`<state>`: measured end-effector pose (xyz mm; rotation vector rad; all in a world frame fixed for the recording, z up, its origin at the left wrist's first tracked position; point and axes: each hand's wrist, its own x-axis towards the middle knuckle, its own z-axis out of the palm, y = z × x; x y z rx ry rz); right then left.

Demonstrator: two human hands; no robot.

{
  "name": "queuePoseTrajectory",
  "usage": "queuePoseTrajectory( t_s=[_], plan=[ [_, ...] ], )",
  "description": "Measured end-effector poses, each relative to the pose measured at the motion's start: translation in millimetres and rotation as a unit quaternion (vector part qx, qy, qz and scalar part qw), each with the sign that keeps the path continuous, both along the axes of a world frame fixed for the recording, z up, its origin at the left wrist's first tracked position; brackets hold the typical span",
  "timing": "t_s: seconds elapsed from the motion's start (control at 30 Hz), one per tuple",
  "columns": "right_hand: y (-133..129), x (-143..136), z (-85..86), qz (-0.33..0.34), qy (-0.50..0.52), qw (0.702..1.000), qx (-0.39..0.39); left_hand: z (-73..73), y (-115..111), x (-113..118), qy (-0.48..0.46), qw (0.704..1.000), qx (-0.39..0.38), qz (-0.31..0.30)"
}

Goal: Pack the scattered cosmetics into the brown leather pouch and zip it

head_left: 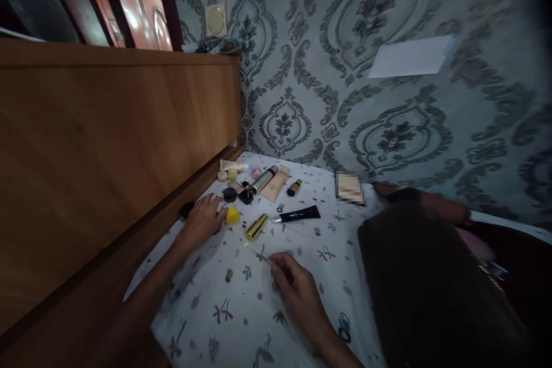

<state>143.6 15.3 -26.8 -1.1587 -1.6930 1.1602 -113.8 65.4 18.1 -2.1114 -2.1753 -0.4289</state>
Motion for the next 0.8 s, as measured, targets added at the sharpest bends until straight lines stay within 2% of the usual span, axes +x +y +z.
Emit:
queuePoseTrajectory(
  t_s=[0.2,0.3,0.37,0.47,0.63,0.8],
  plan=[
    [1,-2,1.6,-0.001,-0.012,1.000,0.012,0.0,-16,34,-0.025,0.998,-0.056,0.003],
    [0,-2,2.9,0.005,-0.007,1.000,0.001,5.9,-26,48,-0.038,0.997,-0.061,-0.024],
    [-1,-2,2.2,0.008,-0.001,1.000,-0.010,11.9,-29,49,-0.043,0.997,-0.052,-0.045],
    [-1,-2,-0.8,0.004,0.004,1.000,-0.015,20.0,-27,32,-0.033,0.998,-0.028,-0.037],
    [1,-2,-1.3,0.000,0.007,1.000,-0.009,19.7,-23,-10,0.017,0.998,-0.019,0.057],
    [0,-2,0.9,0.006,0.009,1.000,-0.008,16.5,-21,-20,0.050,0.997,-0.045,0.043]
  ],
)
